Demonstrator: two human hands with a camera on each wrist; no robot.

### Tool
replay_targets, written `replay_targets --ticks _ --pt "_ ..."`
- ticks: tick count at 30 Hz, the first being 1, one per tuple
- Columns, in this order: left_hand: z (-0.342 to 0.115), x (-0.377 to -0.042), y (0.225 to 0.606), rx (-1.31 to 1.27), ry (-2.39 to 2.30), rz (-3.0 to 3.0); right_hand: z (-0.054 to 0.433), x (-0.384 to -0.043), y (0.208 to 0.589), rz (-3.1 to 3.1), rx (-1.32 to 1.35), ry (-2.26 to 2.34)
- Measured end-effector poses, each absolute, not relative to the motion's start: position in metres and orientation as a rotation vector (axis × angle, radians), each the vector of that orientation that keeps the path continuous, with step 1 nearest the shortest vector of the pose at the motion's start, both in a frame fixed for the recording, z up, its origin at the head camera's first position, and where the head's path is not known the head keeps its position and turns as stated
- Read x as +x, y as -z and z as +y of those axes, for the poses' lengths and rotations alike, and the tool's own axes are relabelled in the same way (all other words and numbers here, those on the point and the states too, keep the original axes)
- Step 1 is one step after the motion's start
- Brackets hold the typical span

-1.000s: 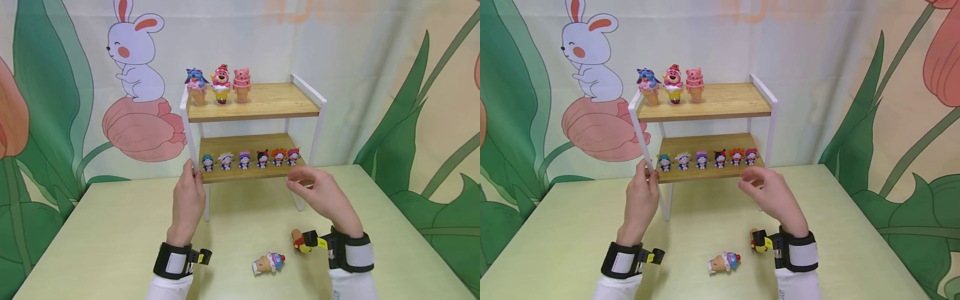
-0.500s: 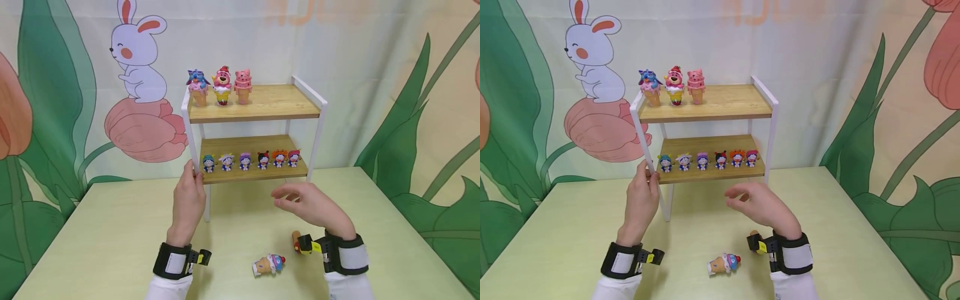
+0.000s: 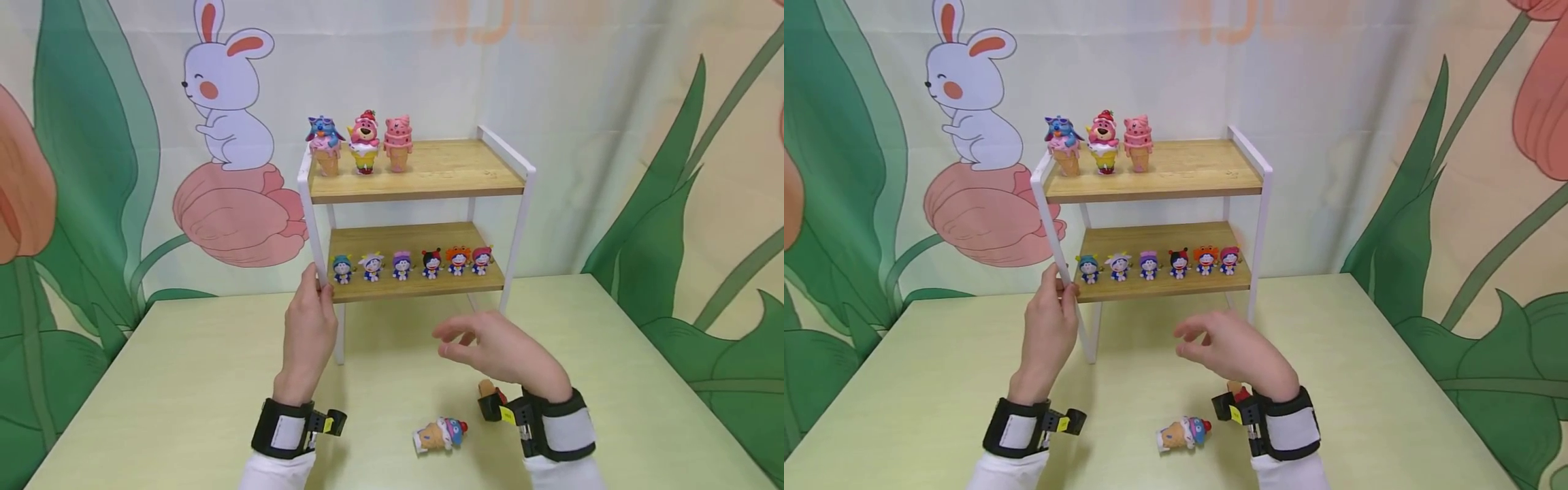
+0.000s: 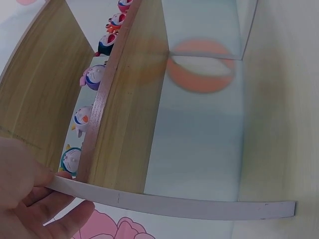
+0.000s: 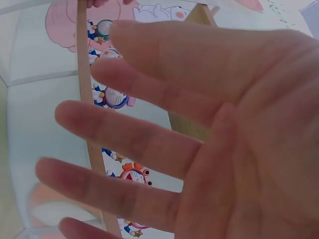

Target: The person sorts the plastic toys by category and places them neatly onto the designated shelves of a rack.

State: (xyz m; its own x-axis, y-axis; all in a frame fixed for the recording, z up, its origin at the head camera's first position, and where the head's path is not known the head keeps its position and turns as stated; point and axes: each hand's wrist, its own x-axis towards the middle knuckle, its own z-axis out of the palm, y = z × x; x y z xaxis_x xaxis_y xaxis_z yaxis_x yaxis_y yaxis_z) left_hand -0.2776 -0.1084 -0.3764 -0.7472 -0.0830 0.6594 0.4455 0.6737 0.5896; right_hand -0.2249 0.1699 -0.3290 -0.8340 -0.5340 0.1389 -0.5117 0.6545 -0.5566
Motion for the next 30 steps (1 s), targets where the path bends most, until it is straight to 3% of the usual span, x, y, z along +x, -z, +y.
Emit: replay_targets --ticks 15,30 --pt "-0.105 -0.277 0.377 -0.281 1.022 -2.201 0.158 -0.217 0.335 2.842 -0.847 0.826" --pt "-0.111 -0.277 0.375 -0.283 1.022 -2.214 0.141 -0.222 0.372 2.755 -0.810 0.585"
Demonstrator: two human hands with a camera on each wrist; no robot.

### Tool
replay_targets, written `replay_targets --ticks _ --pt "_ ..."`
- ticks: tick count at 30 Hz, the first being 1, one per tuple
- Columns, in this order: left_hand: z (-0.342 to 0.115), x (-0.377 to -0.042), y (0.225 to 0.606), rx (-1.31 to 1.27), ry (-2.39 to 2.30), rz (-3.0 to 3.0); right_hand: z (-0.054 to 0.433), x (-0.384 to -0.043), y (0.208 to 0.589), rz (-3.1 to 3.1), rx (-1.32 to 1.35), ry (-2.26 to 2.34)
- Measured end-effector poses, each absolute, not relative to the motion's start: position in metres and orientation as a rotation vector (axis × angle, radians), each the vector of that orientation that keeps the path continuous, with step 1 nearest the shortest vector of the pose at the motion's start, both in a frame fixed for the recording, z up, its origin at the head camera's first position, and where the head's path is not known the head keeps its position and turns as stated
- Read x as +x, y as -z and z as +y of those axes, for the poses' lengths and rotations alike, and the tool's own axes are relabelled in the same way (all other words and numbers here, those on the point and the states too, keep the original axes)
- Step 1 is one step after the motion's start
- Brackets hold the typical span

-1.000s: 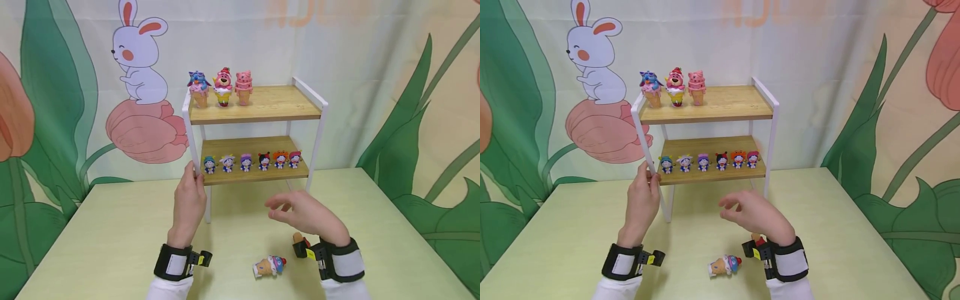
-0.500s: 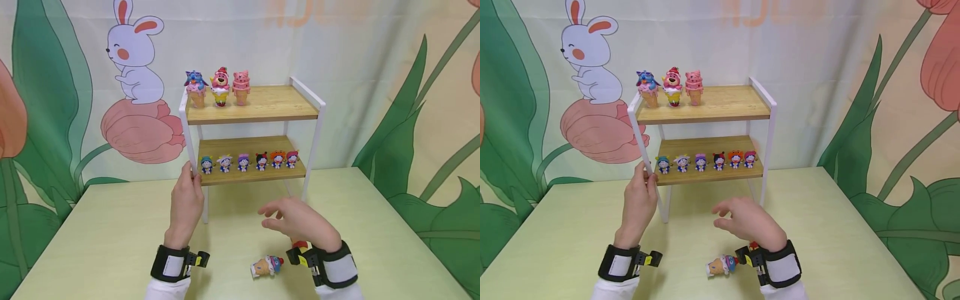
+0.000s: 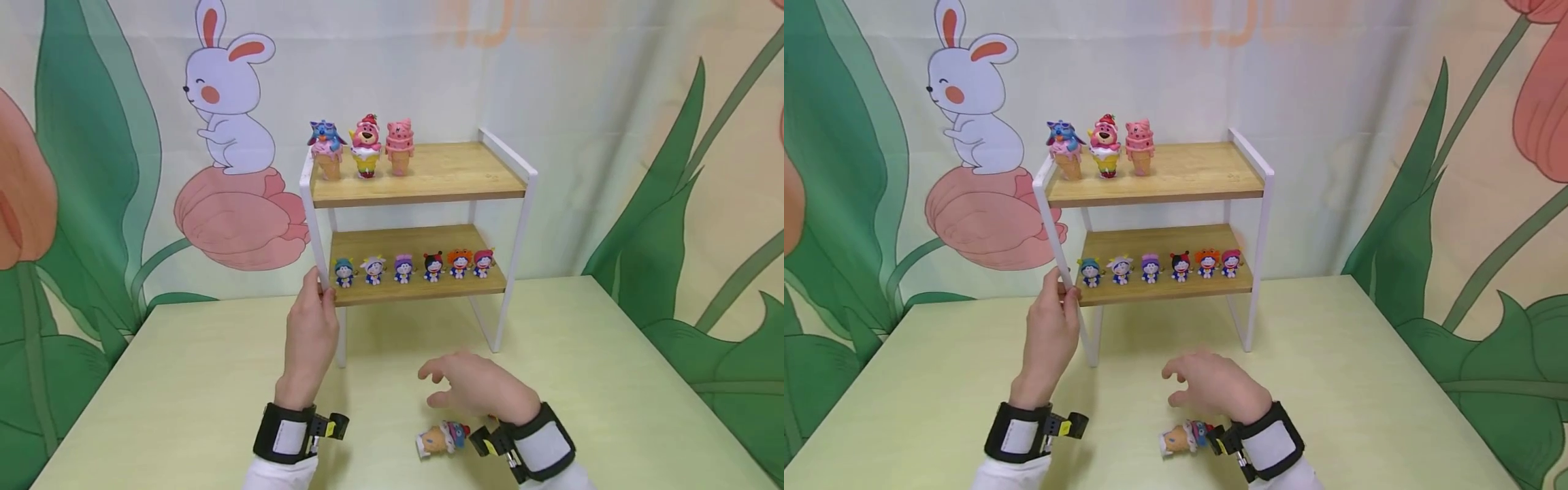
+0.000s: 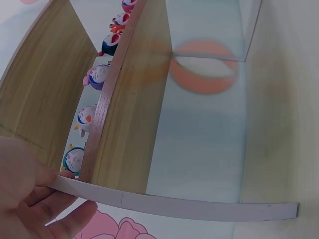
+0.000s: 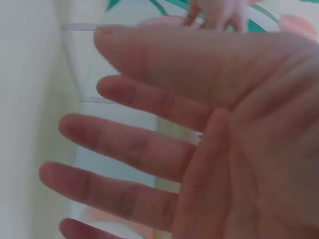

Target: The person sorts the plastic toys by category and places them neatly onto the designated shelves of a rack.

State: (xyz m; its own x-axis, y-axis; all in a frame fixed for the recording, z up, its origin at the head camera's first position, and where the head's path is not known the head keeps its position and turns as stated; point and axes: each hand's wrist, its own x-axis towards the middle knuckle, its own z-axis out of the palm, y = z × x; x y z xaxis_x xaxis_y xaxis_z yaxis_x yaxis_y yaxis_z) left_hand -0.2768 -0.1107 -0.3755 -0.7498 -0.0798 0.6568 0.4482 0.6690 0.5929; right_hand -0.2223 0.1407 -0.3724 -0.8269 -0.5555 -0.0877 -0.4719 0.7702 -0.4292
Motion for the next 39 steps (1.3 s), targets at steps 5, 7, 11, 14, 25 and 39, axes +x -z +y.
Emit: replay_targets --ticks 5,7,11,14,25,39 --pt "-0.110 -0.277 0.375 -0.276 1.020 -2.197 0.146 -0.220 0.379 2.668 -0.729 0.590" --pt "-0.110 -0.277 0.375 -0.281 1.028 -2.193 0.146 -0.221 0.380 2.664 -0.736 0.587" --pt "-0.109 -0.277 0.375 -0.287 1.032 -2.198 0.144 -0.220 0.383 2.633 -0.805 0.546" --pt "-0.108 -0.277 0.375 -0.284 1.027 -2.197 0.145 -0.220 0.386 2.617 -0.833 0.507" --pt "-0.109 -0.276 0.375 -0.281 1.031 -2.201 0.149 -0.214 0.399 2.618 -0.786 0.489" --pt "-0.109 -0.277 0.376 -0.269 1.033 -2.211 0.144 -0.213 0.408 2.640 -0.834 0.423"
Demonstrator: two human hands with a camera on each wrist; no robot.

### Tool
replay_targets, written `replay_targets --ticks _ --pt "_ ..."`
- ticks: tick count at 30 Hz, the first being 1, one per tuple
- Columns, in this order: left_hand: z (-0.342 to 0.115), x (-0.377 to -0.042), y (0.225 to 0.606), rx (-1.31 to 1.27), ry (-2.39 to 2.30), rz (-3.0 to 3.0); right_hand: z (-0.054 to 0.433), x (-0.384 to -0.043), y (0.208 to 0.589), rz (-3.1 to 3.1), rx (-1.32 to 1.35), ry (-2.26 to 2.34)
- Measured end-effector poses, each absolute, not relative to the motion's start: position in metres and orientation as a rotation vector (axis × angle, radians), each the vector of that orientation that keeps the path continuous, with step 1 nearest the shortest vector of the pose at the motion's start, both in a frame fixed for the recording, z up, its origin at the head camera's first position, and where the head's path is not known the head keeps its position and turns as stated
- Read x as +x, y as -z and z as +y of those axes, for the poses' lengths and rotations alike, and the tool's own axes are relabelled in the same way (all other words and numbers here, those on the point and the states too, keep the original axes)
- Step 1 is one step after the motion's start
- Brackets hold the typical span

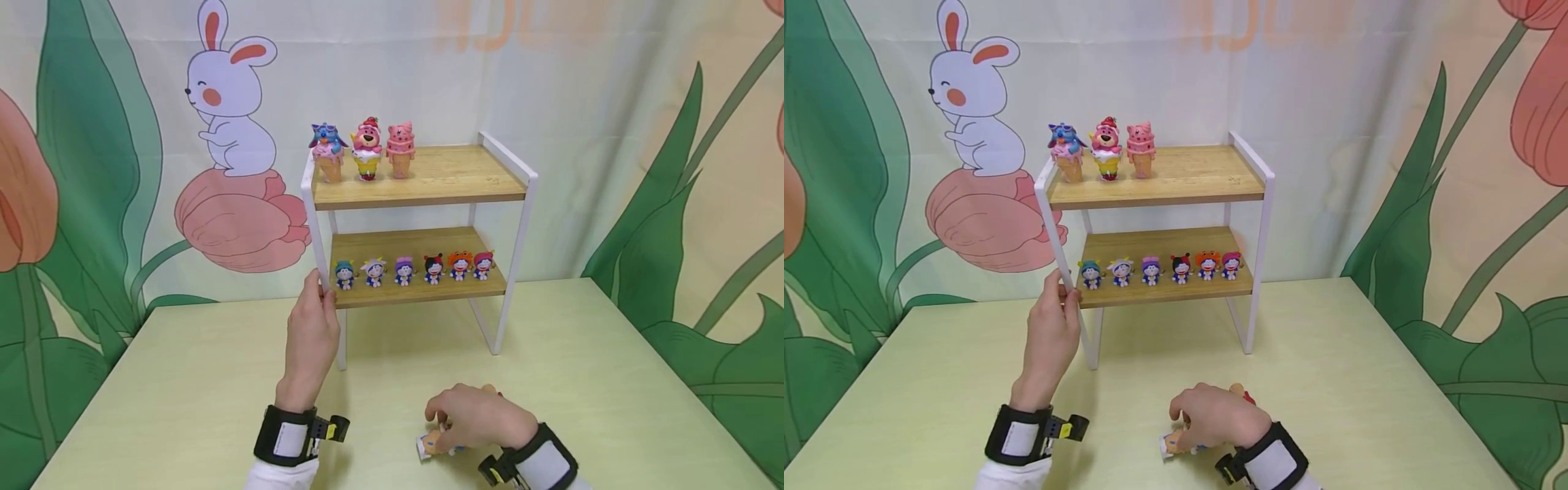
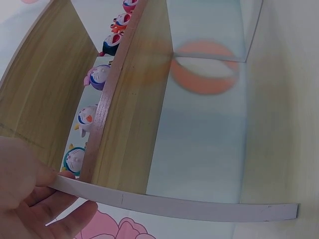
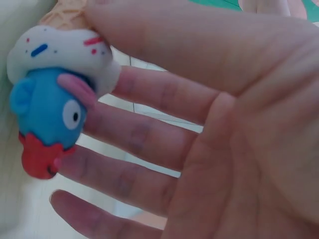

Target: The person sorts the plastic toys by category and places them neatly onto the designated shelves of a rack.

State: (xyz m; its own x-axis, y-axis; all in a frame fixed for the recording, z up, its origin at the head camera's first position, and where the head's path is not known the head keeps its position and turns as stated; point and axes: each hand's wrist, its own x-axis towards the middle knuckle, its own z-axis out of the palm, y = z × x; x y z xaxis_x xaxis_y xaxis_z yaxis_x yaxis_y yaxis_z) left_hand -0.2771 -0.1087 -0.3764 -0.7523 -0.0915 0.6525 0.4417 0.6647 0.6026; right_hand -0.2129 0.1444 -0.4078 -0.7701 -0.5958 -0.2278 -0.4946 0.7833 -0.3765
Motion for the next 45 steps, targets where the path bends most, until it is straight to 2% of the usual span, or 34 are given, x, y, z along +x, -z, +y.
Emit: replay_targets --ticks 33,45 --pt "-0.108 -0.278 0.376 -0.282 1.022 -2.208 0.155 -0.218 0.408 2.611 -0.797 0.405" --pt "-0.107 -0.276 0.374 -0.276 1.031 -2.215 0.161 -0.224 0.401 2.603 -0.833 0.579"
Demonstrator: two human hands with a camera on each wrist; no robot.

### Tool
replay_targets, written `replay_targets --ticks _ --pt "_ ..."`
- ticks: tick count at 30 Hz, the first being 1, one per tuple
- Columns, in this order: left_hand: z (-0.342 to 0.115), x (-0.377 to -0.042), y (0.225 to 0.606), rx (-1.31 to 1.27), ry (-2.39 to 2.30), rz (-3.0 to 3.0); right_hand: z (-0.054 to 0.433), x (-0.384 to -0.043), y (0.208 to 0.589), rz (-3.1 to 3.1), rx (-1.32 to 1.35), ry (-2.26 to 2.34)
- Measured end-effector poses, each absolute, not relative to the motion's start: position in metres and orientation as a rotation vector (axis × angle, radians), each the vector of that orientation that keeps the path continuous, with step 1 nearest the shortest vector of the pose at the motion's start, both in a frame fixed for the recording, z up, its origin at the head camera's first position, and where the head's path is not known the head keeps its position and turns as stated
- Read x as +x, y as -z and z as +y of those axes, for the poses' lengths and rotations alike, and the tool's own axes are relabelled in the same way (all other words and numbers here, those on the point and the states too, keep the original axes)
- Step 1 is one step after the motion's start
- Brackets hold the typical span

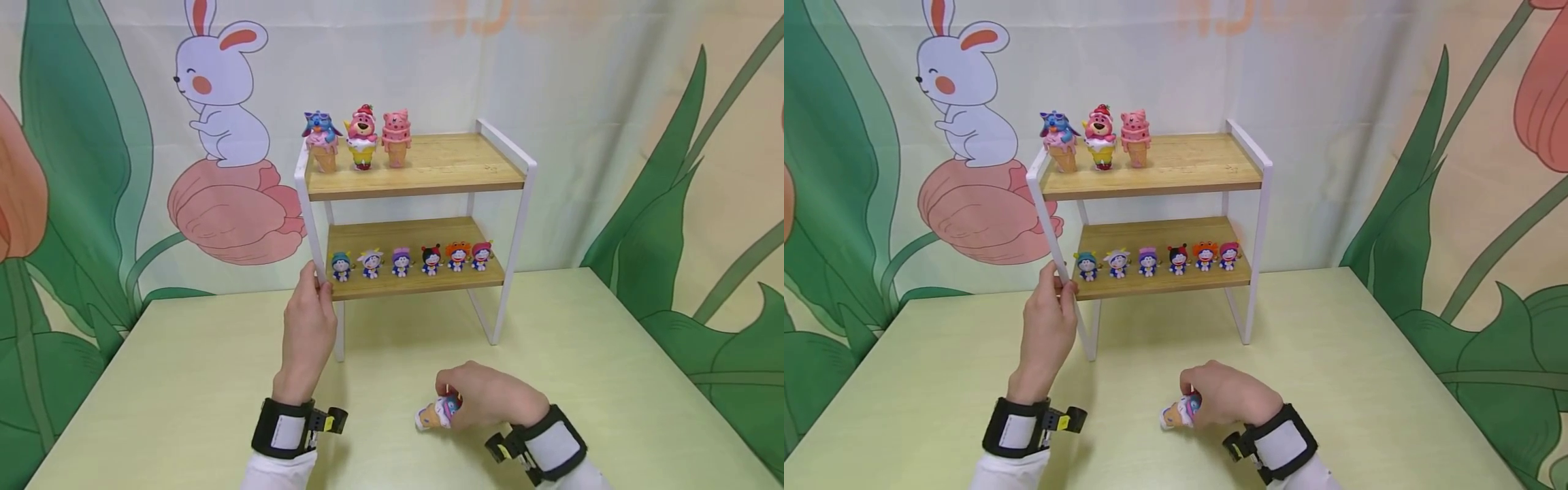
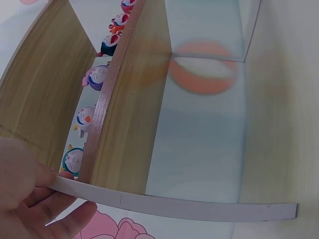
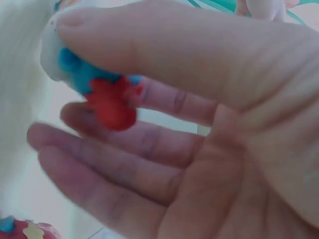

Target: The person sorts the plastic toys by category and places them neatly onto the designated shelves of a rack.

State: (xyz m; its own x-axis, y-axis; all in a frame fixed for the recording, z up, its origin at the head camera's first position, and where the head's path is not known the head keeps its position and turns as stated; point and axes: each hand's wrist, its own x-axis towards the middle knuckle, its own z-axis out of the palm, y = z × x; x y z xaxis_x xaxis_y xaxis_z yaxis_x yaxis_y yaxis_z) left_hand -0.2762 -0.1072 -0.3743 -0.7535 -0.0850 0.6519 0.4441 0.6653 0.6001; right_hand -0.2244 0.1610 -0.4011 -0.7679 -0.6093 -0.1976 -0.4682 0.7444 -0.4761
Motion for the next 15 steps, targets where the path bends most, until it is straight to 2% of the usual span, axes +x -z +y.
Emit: replay_targets --ticks 9,15 --pt "-0.1079 -0.2779 0.3748 -0.289 1.019 -2.206 0.1650 -0.2288 0.3974 2.683 -0.959 0.616" --pt "-0.1076 -0.2786 0.3756 -0.289 1.024 -2.206 0.1677 -0.2289 0.3923 2.686 -0.892 0.662"
